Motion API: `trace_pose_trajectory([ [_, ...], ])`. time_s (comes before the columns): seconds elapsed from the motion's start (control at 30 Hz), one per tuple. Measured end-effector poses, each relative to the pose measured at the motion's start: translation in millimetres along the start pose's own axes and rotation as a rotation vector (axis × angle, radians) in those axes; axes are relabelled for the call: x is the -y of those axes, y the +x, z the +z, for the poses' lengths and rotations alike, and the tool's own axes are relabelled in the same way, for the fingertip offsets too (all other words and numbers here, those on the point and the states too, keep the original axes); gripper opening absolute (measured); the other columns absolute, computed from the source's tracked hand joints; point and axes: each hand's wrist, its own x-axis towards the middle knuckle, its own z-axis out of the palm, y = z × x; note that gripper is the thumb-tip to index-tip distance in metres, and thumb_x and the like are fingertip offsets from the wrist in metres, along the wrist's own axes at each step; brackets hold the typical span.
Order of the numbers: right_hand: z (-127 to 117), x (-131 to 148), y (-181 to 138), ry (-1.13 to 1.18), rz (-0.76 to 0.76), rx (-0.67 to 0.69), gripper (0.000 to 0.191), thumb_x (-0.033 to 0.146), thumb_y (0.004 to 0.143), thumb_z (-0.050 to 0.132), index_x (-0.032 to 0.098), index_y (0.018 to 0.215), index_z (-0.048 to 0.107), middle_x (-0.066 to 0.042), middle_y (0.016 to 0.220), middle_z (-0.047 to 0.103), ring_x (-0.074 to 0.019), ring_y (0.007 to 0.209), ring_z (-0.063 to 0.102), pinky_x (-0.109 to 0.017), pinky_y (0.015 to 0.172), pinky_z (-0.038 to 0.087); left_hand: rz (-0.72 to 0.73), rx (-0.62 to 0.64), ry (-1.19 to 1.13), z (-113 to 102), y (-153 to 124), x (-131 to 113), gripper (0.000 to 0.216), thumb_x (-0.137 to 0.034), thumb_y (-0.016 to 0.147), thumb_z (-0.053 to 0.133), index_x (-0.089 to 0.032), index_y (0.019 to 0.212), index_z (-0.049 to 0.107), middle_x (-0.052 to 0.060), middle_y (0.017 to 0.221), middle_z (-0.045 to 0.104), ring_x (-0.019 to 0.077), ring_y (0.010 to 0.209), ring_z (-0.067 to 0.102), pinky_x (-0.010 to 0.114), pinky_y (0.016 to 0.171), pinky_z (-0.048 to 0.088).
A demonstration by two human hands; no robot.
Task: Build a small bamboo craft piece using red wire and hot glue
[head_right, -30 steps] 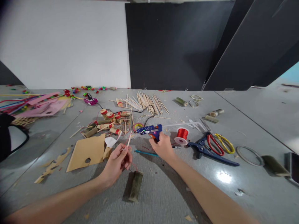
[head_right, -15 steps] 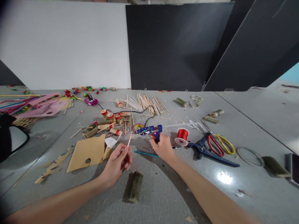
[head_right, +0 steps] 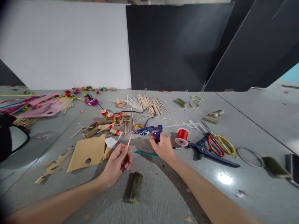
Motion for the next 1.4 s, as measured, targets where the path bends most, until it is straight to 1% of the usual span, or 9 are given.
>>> trace_pose_trajectory([
  [0.37,0.4,0.0,0.7,-0.019,-0.001,-0.012,0.024,0.032,0.076,0.059,0.027,0.064,0.039,0.000,0.049,0.056,-0.0185,0.047,0.053,-0.028,0.050,0.038,-0.004,0.014,0.001,-1.0,-0.4,1.0,0.034,-0.053,0.093,0.059,-0.021,0.092,0.047,-0.004,0.061,0.060,0.0076,0.045,0.042,0.019,0.044,0.039],
  [0.53,-0.7,1.9,0.7,0.019,0.020,0.018,0.023,0.032,0.077,0.059,0.027,0.064,0.041,0.001,0.048,0.057,-0.0186,0.046,0.054,-0.028,0.049,0.040,0.004,0.020,0.005,-1.0,-0.1,1.4,0.032,-0.050,0.095,0.057,-0.021,0.091,0.047,-0.004,0.061,0.060,0.0071,0.044,0.042,0.018,0.043,0.037],
  [0.8,-0.3,1.4,0.1,0.043,0.024,0.032,0.021,0.032,0.077,0.059,0.026,0.066,0.043,0.001,0.048,0.058,-0.0184,0.046,0.055,-0.027,0.050,0.040,0.000,0.014,-0.003,-2.0,-0.3,2.6,0.034,-0.051,0.093,0.059,-0.019,0.093,0.050,-0.004,0.061,0.060,0.0072,0.045,0.042,0.018,0.043,0.037],
  [1.03,0.2,-0.1,0.6,0.020,0.012,0.028,0.024,0.033,0.077,0.059,0.026,0.064,0.040,0.001,0.047,0.056,-0.0176,0.045,0.052,-0.027,0.049,0.038,-0.002,0.019,0.002,-2.8,0.4,3.2,0.034,-0.051,0.094,0.059,-0.019,0.094,0.052,-0.003,0.061,0.060,0.0072,0.045,0.044,0.018,0.044,0.037],
  [1.2,0.1,0.4,0.5,0.032,0.021,0.027,0.022,0.033,0.078,0.059,0.025,0.065,0.042,0.001,0.048,0.056,-0.0181,0.046,0.053,-0.027,0.049,0.038,-0.007,0.008,-0.005,-2.6,0.9,2.5,0.036,-0.053,0.091,0.061,-0.018,0.094,0.053,-0.003,0.062,0.060,0.0071,0.045,0.044,0.018,0.043,0.036],
  [1.4,1.0,0.0,0.3,0.031,0.023,0.018,0.023,0.033,0.076,0.059,0.026,0.064,0.040,0.001,0.047,0.056,-0.0181,0.046,0.054,-0.028,0.049,0.037,-0.018,0.004,-0.011,-2.4,0.3,3.0,0.037,-0.053,0.089,0.063,-0.017,0.093,0.055,-0.003,0.061,0.060,0.0073,0.045,0.044,0.019,0.044,0.037],
])
